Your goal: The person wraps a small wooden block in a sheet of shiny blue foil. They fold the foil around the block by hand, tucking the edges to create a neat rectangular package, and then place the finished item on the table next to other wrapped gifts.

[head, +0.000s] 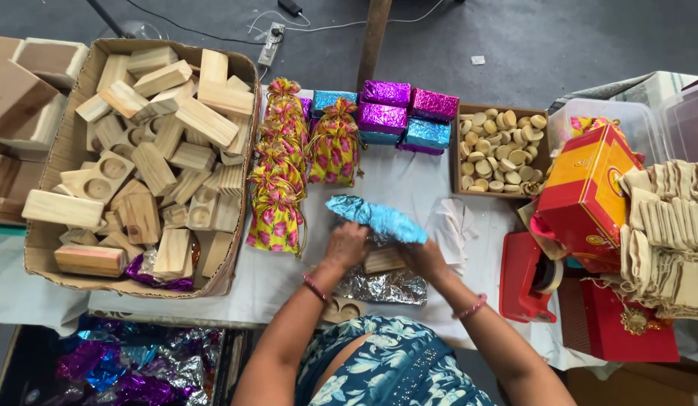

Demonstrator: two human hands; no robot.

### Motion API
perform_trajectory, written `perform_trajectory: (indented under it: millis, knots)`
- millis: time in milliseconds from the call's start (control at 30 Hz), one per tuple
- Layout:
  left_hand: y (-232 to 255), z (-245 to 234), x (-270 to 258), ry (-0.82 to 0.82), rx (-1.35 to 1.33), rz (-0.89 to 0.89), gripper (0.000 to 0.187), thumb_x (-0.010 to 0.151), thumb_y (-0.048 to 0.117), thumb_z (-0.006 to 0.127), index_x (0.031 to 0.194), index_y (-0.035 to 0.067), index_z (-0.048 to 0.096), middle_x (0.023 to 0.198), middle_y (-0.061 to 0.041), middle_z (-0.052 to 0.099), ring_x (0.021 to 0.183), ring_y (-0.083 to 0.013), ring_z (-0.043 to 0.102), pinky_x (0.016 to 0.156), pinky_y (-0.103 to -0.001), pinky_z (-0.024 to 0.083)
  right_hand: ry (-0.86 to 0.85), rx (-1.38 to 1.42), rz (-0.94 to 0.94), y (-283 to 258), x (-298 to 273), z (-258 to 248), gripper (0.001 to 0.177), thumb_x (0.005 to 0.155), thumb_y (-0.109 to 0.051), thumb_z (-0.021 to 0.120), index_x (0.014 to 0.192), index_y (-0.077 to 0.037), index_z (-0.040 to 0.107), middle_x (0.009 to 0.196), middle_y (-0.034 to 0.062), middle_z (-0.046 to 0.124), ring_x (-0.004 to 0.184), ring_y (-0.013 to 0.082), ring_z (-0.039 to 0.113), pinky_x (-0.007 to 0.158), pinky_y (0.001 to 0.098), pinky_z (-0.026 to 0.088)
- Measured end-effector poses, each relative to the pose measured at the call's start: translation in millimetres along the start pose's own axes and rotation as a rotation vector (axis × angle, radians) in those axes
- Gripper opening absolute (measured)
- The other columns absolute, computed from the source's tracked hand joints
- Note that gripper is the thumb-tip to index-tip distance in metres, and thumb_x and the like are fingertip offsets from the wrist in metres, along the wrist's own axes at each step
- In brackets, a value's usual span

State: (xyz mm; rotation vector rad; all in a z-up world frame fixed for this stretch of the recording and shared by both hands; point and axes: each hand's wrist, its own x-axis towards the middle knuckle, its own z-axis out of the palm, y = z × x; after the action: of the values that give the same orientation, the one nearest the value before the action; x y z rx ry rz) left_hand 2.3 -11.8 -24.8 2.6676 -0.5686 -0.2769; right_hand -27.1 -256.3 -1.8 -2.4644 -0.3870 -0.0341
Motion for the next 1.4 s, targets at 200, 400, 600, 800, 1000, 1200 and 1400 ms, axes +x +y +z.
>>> perform_trajectory:
  millis: [200,400,600,800,1000,1200,1400]
  knots:
    - [33.6,-23.9,-33.5,0.059,-0.144,0.273,0.065,0.066,0.034,0.084,0.121,0.004,0.066,0.103,-0.02,0.065,0.098,-0.0392,0.063,0.08,-0.051,0.048,0.063,0.062,-0.092,-31.5,-26.8,-16.5,0.05,0.078,-0.021,0.081,0.122,-0.004,0.063,0.112,0.0204,0.065,0.097,0.0431,0.062,0.085,0.0521,0.052]
    - [10.0,6.8,-13.8,0.078,-0.078,0.166,0.048,0.082,0.045,0.079,0.113,0.01,0.068,0.111,-0.016,0.07,0.109,-0.0352,0.064,0.097,-0.05,0.047,0.023,-0.131,-0.358,-7.2,-40.8,-0.1,0.043,0.079,-0.028,0.081,0.112,-0.005,0.066,0.116,0.0191,0.064,0.11,0.0414,0.058,0.1,0.0516,0.045]
    - [1.0,6.6,-11.5,0.314,-0.066,0.301,0.046,0.074,0.03,0.072,0.117,0.013,0.072,0.125,-0.013,0.071,0.118,-0.0363,0.065,0.107,-0.049,0.043,-0.122,-0.201,-0.523,-34.2,-64.8,3.2,0.048,0.078,-0.028,0.077,0.114,0.001,0.067,0.111,0.0185,0.063,0.108,0.0355,0.06,0.103,0.0516,0.043]
    - [57.1,-72.4,-44.3,0.242,-0.015,0.275,0.07,0.065,0.058,0.087,0.111,0.006,0.073,0.119,-0.024,0.067,0.118,-0.0472,0.057,0.107,-0.063,0.039,0.071,0.024,-0.146,-8.8,-43.6,20.7,0.023,0.086,-0.001,0.067,0.11,-0.005,0.067,0.104,0.019,0.065,0.096,0.0395,0.066,0.084,0.045,0.055]
    - [4.6,-14.2,-11.9,0.093,-0.009,-0.067,0.032,0.081,0.023,0.069,0.11,0.009,0.068,0.112,-0.012,0.071,0.109,-0.0333,0.068,0.092,-0.051,0.052,0.083,0.118,-0.122,8.1,11.0,11.5,0.034,0.078,0.003,0.065,0.111,-0.006,0.068,0.106,0.0213,0.069,0.098,0.0453,0.064,0.082,0.0491,0.053]
    - [-30.8,6.2,25.5,0.087,-0.348,-0.227,0.028,0.09,0.032,0.071,0.111,0.014,0.072,0.106,-0.016,0.074,0.1,-0.0381,0.07,0.085,-0.05,0.054,0.001,0.034,0.037,46.8,28.1,40.5,0.027,0.084,-0.008,0.068,0.112,-0.007,0.07,0.107,0.0193,0.071,0.101,0.043,0.066,0.083,0.0471,0.054]
    - [-36.9,26.3,12.4,0.109,-0.501,-0.29,0.038,0.089,0.036,0.068,0.119,0.014,0.073,0.116,-0.017,0.075,0.11,-0.0362,0.07,0.092,-0.046,0.054,-0.024,0.414,0.16,86.4,4.2,60.1,0.021,0.089,-0.008,0.068,0.108,-0.002,0.073,0.1,0.0122,0.075,0.09,0.0241,0.066,0.078,0.0369,0.056]
